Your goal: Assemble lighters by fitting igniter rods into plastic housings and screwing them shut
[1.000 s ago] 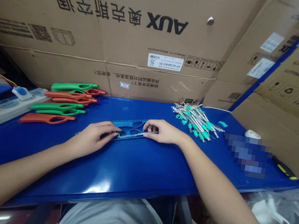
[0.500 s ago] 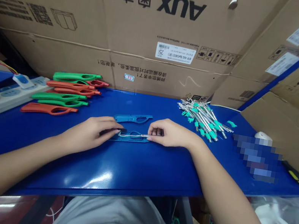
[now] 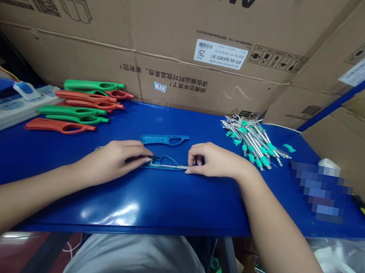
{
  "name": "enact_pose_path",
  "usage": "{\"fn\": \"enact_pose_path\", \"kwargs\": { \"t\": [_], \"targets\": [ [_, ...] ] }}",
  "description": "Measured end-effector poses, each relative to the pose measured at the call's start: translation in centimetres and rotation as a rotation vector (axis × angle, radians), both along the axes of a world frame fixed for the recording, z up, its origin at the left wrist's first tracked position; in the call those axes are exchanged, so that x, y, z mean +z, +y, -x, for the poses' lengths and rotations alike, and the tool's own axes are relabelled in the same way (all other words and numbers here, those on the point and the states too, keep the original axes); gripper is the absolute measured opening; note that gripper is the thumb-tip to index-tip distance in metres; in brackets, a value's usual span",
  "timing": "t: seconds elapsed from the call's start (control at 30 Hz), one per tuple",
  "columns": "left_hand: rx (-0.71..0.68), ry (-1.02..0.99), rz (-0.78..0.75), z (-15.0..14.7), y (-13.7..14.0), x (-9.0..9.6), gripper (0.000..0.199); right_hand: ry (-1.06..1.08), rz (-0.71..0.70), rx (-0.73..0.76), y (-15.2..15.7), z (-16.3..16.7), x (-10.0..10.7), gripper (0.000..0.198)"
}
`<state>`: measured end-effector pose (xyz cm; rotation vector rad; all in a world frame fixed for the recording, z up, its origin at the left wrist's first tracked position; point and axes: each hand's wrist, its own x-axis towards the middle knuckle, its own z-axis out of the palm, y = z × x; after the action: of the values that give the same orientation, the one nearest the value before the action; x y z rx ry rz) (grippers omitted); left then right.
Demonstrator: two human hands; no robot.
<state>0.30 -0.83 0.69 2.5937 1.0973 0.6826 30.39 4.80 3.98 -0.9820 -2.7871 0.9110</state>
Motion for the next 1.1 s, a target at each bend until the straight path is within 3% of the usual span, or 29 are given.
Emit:
{"fn": "enact_pose_path", "kwargs": {
  "t": [0.23, 0.5, 0.77, 0.97, 1.1],
  "targets": [
    [-0.001, -0.007, 0.01, 0.0, 0.0, -0.2, 0.021, -0.039, -0.041, -0.033, 0.0, 0.0, 0.2, 0.024],
    [0.013, 0.0, 0.021, -0.2, -0.1, -0.2, 0.02, -0.003, 0.031, -0.11, -0.3, 0.3, 0.3, 0.021],
    [0.059, 0.066, 0.045, -0.3, -0.2, -0.1, 0.02, -0.08, 0.064, -0.071, -0.7, 1.3, 1.0, 0.021],
    [0.093, 0.238, 0.048, -0.5, -0.5, 0.9, 0.022, -0.274, 0.19, -0.091, -0.2, 2.9, 2.3, 0.02],
    [0.082, 0.227, 0.096, -0.3, -0.6, 1.6, 0.02, -0.288, 0.287, -0.092, 0.1, 3.3, 2.6, 0.029]
  ]
}}
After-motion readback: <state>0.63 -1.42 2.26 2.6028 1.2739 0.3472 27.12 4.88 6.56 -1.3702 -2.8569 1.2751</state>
